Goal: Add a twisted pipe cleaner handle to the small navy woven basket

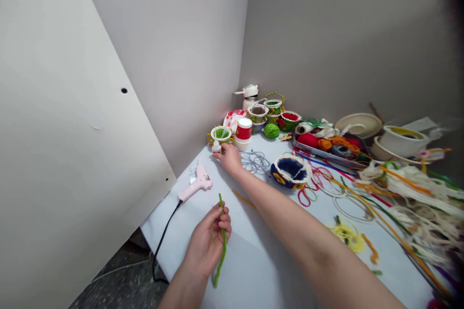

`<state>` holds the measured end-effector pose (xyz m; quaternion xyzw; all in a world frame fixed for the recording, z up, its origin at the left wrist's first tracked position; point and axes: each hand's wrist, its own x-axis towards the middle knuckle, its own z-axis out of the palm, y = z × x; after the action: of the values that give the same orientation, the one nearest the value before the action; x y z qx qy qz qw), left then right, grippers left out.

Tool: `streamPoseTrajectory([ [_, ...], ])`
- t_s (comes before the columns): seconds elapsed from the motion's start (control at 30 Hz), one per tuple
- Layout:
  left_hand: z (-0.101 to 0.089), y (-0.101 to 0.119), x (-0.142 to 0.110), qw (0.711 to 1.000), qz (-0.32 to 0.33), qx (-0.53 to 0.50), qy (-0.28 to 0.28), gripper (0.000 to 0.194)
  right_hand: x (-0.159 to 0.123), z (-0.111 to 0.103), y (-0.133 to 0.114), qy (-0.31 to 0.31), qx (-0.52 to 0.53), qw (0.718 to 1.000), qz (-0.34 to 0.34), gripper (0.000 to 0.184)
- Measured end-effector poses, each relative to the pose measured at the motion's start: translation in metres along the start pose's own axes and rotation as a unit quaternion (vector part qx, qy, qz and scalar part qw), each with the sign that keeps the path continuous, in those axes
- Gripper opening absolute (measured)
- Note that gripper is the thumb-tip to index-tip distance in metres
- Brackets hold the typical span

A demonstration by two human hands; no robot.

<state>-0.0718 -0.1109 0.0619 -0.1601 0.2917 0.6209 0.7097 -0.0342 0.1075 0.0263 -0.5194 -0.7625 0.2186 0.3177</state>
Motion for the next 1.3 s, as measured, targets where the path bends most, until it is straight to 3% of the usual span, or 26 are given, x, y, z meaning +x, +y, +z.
streamPoseTrajectory([
  [0.13, -0.001, 0.001, 0.001, 1.0, 0.008, 0.021, -0.002, 0.012, -0.007, -0.013, -0.013, 0.008, 0.012, 1.0, -0.025, 0.018],
  [0.23, 0.0, 0.0, 0.001, 0.998, 0.02, 0.059, -0.011, 0.014, -0.024, -0.039, -0.021, 0.01, 0.029, 0.998, -0.046, 0.018],
  [0.4, 0.007, -0.009, 0.003, 0.991, 0.045, 0.127, -0.022, 0.013, -0.079, -0.119, -0.012, 0.008, 0.023, 0.998, -0.059, 0.018],
  [0.5, 0.013, -0.019, 0.006, 0.988, 0.034, 0.149, -0.016, 0.01, -0.122, -0.169, 0.007, -0.006, -0.002, 1.0, -0.022, 0.017],
  [0.63, 0.017, -0.034, 0.014, 0.988, 0.013, 0.153, -0.016, 0.009, -0.175, -0.212, 0.04, 0.012, -0.042, 0.999, -0.004, 0.018],
  [0.83, 0.016, -0.048, 0.02, 0.975, -0.008, 0.22, -0.018, 0.014, -0.234, -0.228, 0.079, 0.073, -0.019, 0.997, 0.008, 0.021],
  [1.0, 0.017, -0.056, 0.018, 0.938, -0.005, 0.344, -0.025, 0.015, -0.264, -0.228, 0.091, 0.117, 0.024, 0.99, 0.076, 0.03],
  [1.3, 0.046, -0.06, 0.027, 0.872, 0.036, 0.481, -0.083, 0.025, -0.281, -0.242, 0.105, 0.234, 0.194, 0.909, 0.286, 0.047],
])
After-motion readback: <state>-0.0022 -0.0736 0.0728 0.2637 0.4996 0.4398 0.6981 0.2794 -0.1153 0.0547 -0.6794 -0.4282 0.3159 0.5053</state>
